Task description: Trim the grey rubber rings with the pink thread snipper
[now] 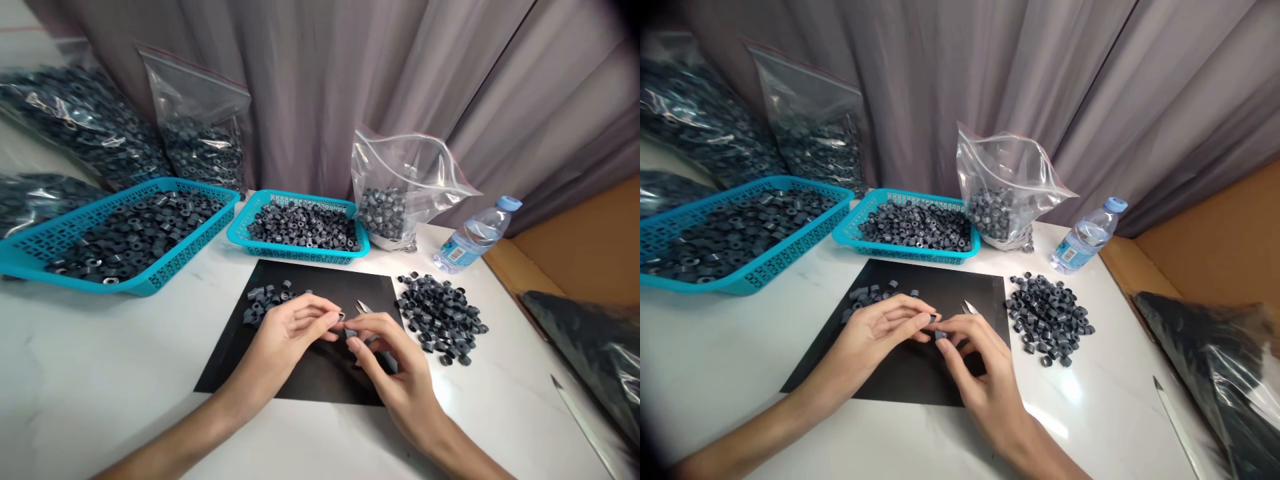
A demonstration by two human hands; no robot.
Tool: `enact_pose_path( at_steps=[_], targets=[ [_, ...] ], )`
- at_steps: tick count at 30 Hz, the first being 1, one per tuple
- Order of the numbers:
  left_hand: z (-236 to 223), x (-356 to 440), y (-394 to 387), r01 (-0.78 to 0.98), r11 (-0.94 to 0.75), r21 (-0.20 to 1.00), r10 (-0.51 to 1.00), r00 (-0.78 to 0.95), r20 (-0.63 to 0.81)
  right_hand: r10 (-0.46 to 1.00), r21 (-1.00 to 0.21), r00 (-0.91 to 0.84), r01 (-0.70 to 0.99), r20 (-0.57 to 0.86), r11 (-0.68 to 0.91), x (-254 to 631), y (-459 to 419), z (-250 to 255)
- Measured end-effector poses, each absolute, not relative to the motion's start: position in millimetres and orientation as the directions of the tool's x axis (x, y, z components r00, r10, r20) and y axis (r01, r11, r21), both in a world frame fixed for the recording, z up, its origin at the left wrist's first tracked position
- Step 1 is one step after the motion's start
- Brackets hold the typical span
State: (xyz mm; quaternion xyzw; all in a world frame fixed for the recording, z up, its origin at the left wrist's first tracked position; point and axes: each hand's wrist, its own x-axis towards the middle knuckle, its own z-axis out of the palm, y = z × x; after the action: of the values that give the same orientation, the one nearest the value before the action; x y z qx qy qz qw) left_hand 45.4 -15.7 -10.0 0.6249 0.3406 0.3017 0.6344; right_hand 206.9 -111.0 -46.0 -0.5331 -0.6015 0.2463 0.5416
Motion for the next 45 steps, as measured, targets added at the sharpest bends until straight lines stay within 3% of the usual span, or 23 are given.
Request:
enact_pose_path(
  at_steps=[5,10,18,28,33,37,45],
  targets=[
    [-11.1,45.5,-15.9,0.019,0.063,0.998,0.807,0.587,-0.062,0.915,-0.938,0.266,0.249,0.304,0.239,211.0,-105.4,-48.5],
    [-9.5,44.7,-18.2,0.041,0.111,0.993,0.776,0.621,-0.113,0.952,-0.986,0.261,0.103,0.157,0.134,213.7,-101.1,-51.2],
    [-11.3,45.5,-21.1,0.042,0.132,0.99,0.745,0.655,-0.127,0.94,-0.975,0.271,0.134,0.206,0.176,212.7,-102.8,-48.2],
    [-12.4,44.0,-16.7,0.063,0.08,0.995,0.733,0.673,-0.101,0.969,-0.988,0.211,-0.047,0.131,0.144,213.2,-100.8,-45.9],
    [-7.5,43.0,-13.3,0.063,0.083,0.995,0.745,0.659,-0.104,0.955,-0.973,0.264,-0.147,0.134,0.177,211.9,-99.9,-41.5],
    [-4.4,43.1,-13.1,0.068,0.091,0.993,0.759,0.641,-0.114,0.939,-0.972,0.313,-0.132,0.143,0.192,214.2,-98.7,-43.0],
    [-9.0,44.3,-18.5,0.052,0.102,0.993,0.738,0.665,-0.111,0.95,-0.983,0.251,0.034,0.184,0.182,213.2,-102.0,-46.3]
  ],
)
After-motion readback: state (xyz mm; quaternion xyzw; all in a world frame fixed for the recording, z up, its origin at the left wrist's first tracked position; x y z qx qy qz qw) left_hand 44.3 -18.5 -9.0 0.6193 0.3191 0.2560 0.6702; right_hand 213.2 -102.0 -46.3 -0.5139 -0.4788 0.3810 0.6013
